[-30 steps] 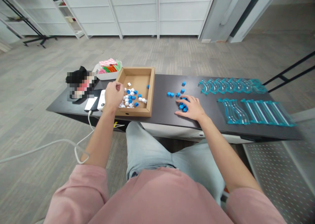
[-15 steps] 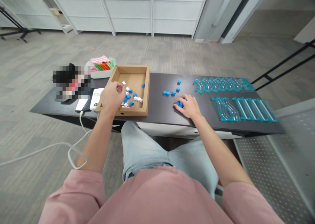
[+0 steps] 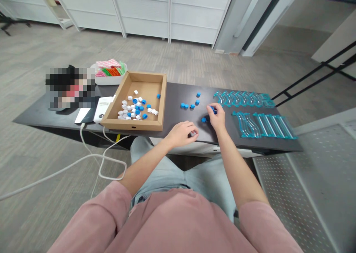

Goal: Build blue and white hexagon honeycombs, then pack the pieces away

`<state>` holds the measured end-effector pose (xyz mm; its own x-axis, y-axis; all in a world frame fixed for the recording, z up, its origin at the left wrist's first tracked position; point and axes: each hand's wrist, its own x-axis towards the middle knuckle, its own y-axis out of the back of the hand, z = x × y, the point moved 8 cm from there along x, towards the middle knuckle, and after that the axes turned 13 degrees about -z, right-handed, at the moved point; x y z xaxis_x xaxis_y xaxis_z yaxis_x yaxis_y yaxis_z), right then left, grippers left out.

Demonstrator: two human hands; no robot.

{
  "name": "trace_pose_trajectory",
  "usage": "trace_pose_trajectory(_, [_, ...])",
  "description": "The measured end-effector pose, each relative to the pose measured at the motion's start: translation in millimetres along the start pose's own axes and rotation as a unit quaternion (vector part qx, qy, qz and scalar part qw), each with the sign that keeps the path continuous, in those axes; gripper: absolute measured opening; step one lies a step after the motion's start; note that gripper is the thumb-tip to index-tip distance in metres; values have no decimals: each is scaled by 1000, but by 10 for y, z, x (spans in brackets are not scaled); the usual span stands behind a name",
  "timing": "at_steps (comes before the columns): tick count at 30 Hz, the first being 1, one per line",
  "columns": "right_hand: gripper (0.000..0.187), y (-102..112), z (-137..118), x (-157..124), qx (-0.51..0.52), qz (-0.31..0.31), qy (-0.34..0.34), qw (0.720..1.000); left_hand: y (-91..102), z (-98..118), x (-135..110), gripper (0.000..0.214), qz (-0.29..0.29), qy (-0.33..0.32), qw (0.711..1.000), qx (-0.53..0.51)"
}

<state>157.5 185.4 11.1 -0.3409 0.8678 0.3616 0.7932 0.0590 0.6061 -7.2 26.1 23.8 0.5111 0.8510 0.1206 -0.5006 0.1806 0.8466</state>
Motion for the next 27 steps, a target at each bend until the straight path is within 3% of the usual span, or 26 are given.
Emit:
trace_pose_trajectory(4, [43,29,120,22,60,25,-31,997,-39,-139,-6,4,24,20,999,-44])
trace_pose_trajectory(10, [30,-90,-104,-2,-66,-52,-3,996,-73,-159,3,5,30,24,998,-52])
trace_pose_trajectory(16, [29,-59,-130,-5,-78,-24,-16,997,-80,-148,-3,5,23,38,998,-35])
trace_pose_trajectory(21, [38,48,95,35,65,45,-52,995,-81,-144,-7,6,24,41,998,-30])
trace_pose_trajectory(27, [44,113,358,37,289,133,-111,941,-76,-141,-4,6,23,42,998,-29])
